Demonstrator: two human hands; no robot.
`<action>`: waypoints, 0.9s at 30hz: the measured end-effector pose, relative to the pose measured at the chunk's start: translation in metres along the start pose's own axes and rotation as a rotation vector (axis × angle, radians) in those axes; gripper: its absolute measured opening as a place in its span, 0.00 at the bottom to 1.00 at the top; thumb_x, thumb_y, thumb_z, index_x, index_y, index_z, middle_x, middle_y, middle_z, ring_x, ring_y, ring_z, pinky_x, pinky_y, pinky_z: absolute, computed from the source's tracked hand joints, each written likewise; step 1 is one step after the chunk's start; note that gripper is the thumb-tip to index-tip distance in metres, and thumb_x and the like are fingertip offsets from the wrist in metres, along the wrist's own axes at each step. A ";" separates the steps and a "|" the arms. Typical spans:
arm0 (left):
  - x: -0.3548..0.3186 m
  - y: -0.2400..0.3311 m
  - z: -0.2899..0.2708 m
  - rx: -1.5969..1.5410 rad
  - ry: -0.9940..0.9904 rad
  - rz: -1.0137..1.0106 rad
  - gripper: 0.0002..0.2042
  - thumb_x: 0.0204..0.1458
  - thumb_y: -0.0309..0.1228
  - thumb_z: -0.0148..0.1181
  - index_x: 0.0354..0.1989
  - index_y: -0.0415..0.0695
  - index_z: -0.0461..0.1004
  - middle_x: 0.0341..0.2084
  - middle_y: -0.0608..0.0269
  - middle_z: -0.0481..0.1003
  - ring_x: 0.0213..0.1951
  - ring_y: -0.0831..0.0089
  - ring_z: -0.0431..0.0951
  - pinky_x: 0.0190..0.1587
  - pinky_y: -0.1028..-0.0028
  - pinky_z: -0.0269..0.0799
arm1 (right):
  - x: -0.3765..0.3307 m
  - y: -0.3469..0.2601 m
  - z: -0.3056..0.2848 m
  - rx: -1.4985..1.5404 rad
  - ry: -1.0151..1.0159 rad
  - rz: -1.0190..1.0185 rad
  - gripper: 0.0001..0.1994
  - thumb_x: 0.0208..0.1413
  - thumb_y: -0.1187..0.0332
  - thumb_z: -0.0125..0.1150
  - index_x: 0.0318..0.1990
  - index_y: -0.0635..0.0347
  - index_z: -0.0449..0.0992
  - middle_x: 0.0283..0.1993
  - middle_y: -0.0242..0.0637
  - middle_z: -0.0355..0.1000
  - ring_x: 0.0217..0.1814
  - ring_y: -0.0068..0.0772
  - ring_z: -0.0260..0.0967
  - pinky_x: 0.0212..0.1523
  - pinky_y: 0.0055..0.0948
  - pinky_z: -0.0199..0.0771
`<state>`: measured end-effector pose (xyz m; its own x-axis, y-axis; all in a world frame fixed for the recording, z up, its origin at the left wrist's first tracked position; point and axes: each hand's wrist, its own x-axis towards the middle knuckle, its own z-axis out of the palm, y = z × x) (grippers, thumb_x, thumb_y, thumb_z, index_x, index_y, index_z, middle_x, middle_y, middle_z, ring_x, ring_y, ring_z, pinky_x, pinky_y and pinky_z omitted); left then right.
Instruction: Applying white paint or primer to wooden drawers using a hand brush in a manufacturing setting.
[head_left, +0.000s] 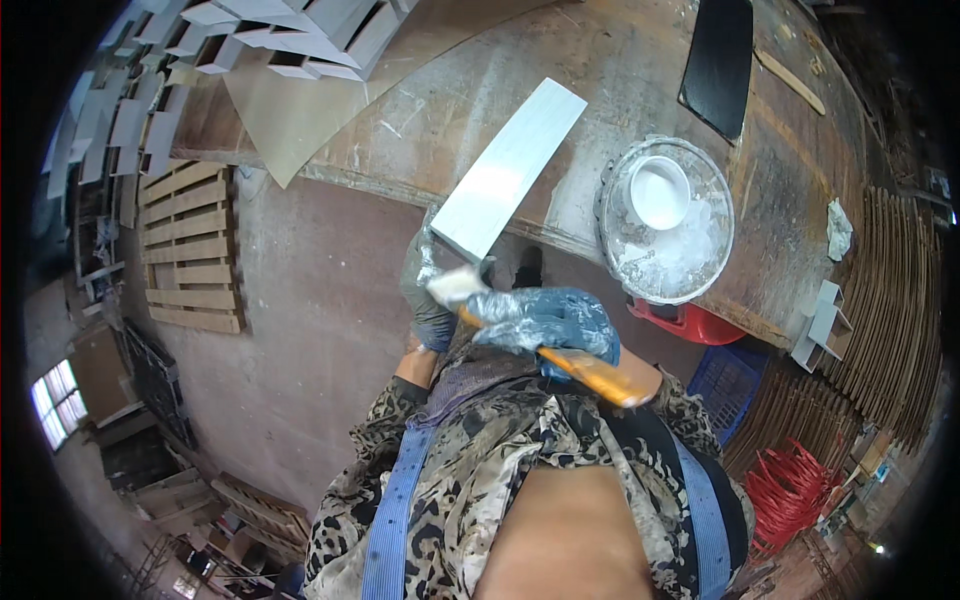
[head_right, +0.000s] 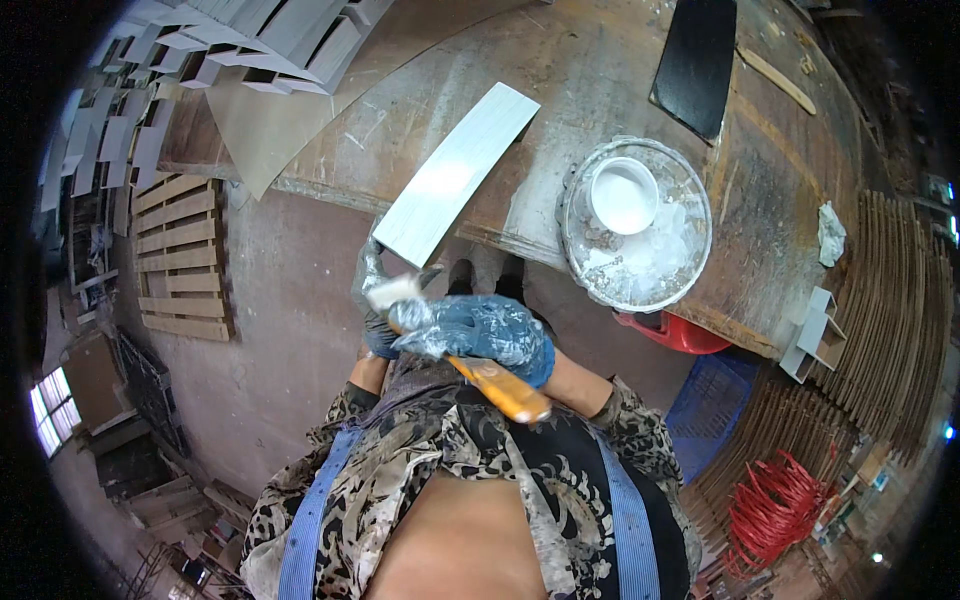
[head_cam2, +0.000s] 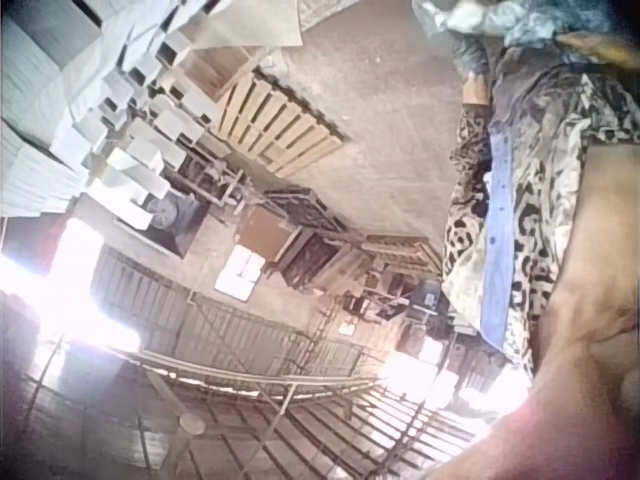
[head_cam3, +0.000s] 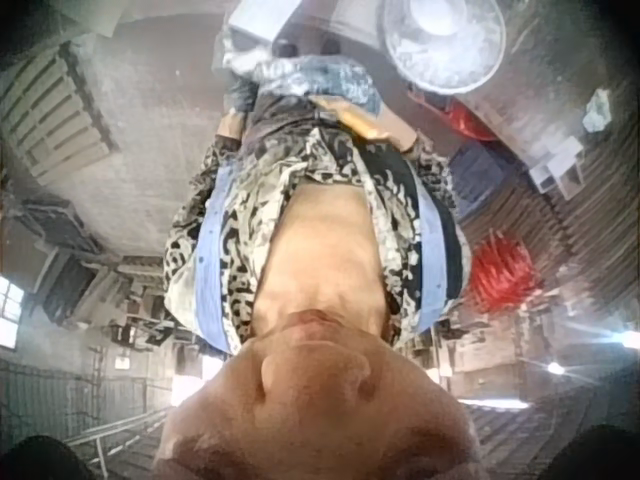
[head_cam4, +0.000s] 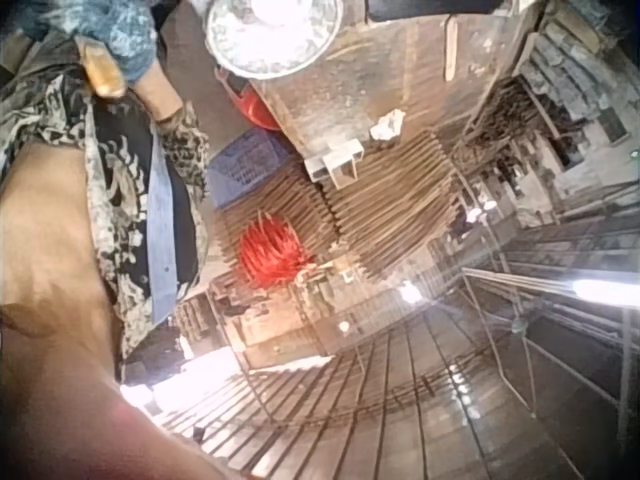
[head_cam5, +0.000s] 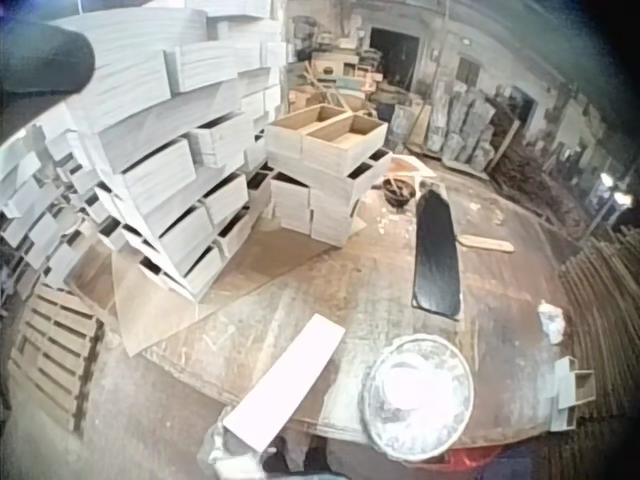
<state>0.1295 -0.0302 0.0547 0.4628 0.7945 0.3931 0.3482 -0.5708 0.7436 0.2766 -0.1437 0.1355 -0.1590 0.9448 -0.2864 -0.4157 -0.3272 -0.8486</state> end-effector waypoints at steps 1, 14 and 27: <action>-0.002 -0.003 0.000 0.004 -0.005 -0.094 0.27 0.39 0.32 0.65 0.50 0.37 0.65 0.42 0.55 0.71 0.42 0.68 0.72 0.43 0.72 0.69 | 0.002 0.001 0.002 0.130 0.064 -0.115 0.13 0.52 0.72 0.52 0.46 0.60 0.70 0.48 0.42 0.67 0.51 0.33 0.65 0.52 0.30 0.66; 0.006 0.016 0.005 0.305 -0.052 -0.113 0.38 0.27 0.45 0.72 0.48 0.39 0.66 0.41 0.55 0.71 0.41 0.63 0.74 0.43 0.71 0.71 | 0.064 -0.052 -0.203 -0.074 0.961 -0.724 0.10 0.44 0.76 0.59 0.37 0.62 0.72 0.38 0.36 0.71 0.40 0.28 0.67 0.44 0.26 0.67; -0.003 0.017 0.011 0.281 -0.047 -0.225 0.37 0.25 0.41 0.73 0.47 0.39 0.66 0.41 0.54 0.71 0.43 0.61 0.73 0.45 0.69 0.70 | 0.114 -0.088 -0.243 -0.039 0.765 -0.539 0.15 0.43 0.72 0.60 0.41 0.62 0.72 0.40 0.36 0.72 0.39 0.28 0.69 0.40 0.26 0.70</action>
<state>0.1432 -0.0447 0.0604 0.3838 0.9000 0.2069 0.6527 -0.4228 0.6286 0.5125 -0.0037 0.0692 0.6846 0.7270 -0.0528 -0.2291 0.1459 -0.9624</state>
